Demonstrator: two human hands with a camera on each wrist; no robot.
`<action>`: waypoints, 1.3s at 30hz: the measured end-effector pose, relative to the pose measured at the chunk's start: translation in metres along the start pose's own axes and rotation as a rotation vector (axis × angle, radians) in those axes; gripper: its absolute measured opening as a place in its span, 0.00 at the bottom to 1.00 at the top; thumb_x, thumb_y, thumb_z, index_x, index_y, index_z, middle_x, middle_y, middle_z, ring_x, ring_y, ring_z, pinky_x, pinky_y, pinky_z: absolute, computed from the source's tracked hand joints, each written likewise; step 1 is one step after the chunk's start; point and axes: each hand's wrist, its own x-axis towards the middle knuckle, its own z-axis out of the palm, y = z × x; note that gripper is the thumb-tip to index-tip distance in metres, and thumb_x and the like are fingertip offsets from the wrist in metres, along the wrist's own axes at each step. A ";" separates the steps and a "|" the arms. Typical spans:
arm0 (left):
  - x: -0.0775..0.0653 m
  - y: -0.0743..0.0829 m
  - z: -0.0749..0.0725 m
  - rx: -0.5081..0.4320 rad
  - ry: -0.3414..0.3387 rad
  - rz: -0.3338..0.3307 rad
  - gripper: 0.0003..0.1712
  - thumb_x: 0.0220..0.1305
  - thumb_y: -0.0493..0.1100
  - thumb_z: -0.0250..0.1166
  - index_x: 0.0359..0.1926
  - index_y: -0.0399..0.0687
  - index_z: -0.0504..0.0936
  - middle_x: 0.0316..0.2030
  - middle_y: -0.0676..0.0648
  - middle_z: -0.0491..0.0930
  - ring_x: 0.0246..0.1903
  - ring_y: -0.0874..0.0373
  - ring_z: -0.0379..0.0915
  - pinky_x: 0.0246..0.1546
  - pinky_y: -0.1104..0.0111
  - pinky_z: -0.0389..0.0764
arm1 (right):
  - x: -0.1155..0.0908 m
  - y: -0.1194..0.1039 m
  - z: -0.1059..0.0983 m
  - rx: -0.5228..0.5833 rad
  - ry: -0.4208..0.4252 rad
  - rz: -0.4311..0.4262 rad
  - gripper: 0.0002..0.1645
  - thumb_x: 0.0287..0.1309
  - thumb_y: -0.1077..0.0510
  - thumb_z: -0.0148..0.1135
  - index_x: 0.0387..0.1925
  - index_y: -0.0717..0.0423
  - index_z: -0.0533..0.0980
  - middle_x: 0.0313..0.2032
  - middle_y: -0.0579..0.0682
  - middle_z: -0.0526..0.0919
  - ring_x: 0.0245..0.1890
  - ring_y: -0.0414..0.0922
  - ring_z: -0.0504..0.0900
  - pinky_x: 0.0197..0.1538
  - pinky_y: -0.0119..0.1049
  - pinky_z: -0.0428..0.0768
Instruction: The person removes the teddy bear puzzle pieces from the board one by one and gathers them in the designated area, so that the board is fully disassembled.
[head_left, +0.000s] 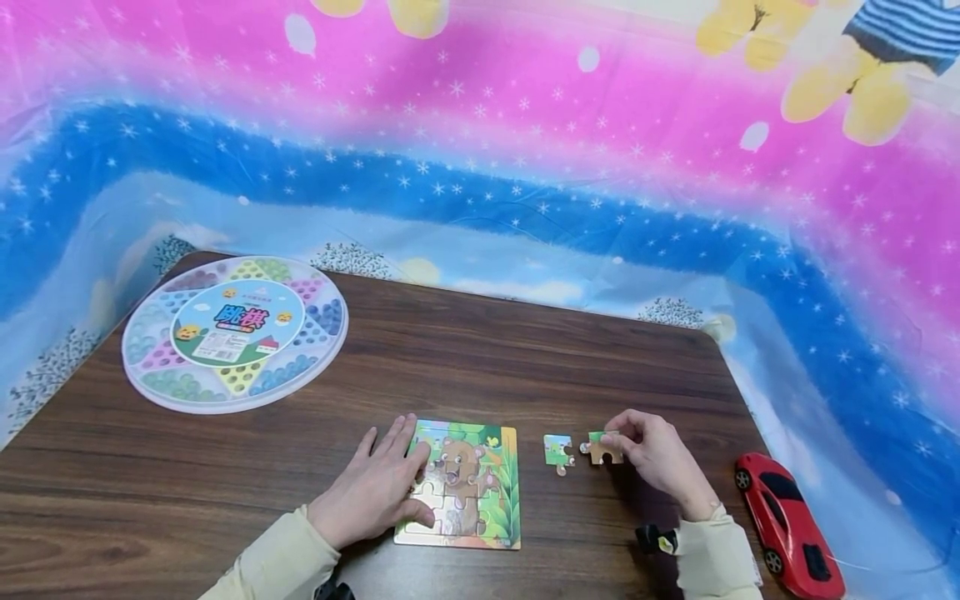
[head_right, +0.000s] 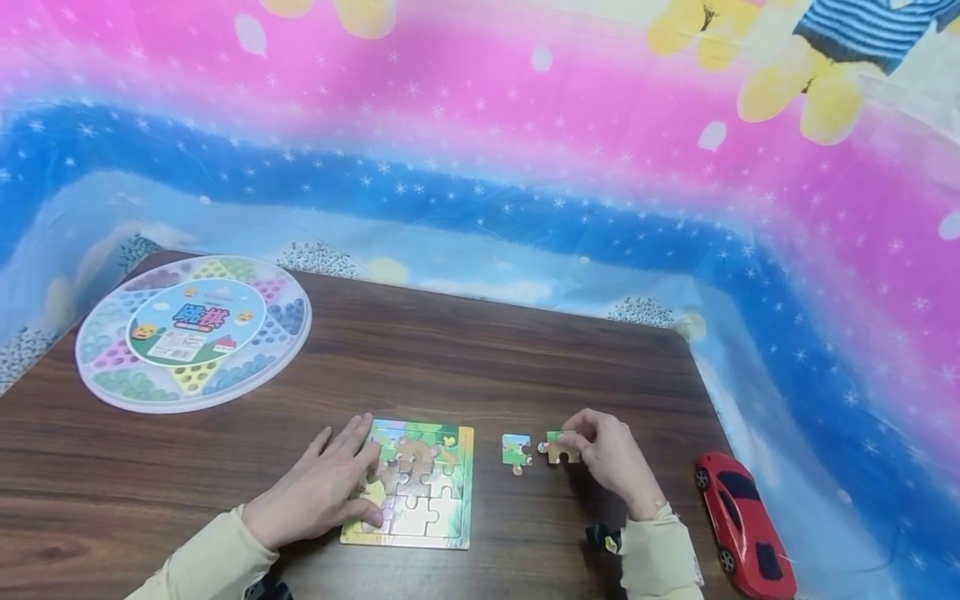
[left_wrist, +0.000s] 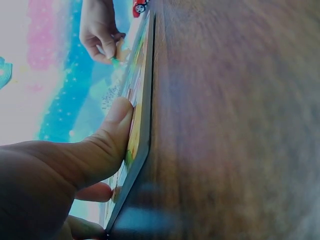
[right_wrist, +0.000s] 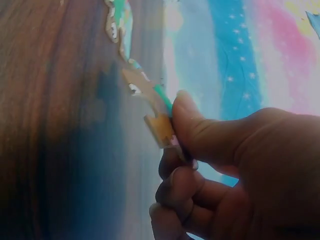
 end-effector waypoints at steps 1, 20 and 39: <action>0.000 0.000 0.000 -0.001 0.000 0.000 0.29 0.45 0.67 0.68 0.28 0.53 0.64 0.66 0.22 0.56 0.67 0.30 0.53 0.57 0.32 0.59 | 0.001 0.000 0.001 -0.005 0.004 0.012 0.05 0.61 0.54 0.65 0.35 0.50 0.80 0.22 0.47 0.78 0.20 0.44 0.72 0.24 0.36 0.70; 0.000 0.001 -0.001 -0.002 -0.009 -0.008 0.29 0.45 0.66 0.68 0.29 0.53 0.64 0.67 0.22 0.56 0.67 0.30 0.53 0.57 0.32 0.59 | 0.003 -0.006 0.012 -0.132 0.023 0.119 0.12 0.58 0.54 0.69 0.35 0.60 0.79 0.22 0.47 0.79 0.20 0.42 0.73 0.24 0.36 0.72; 0.000 0.000 0.000 -0.010 -0.012 -0.014 0.28 0.45 0.65 0.69 0.28 0.54 0.65 0.67 0.22 0.55 0.68 0.30 0.52 0.58 0.32 0.57 | 0.001 -0.011 0.016 -0.125 0.014 0.128 0.11 0.60 0.55 0.67 0.32 0.59 0.77 0.21 0.47 0.78 0.18 0.42 0.73 0.24 0.37 0.72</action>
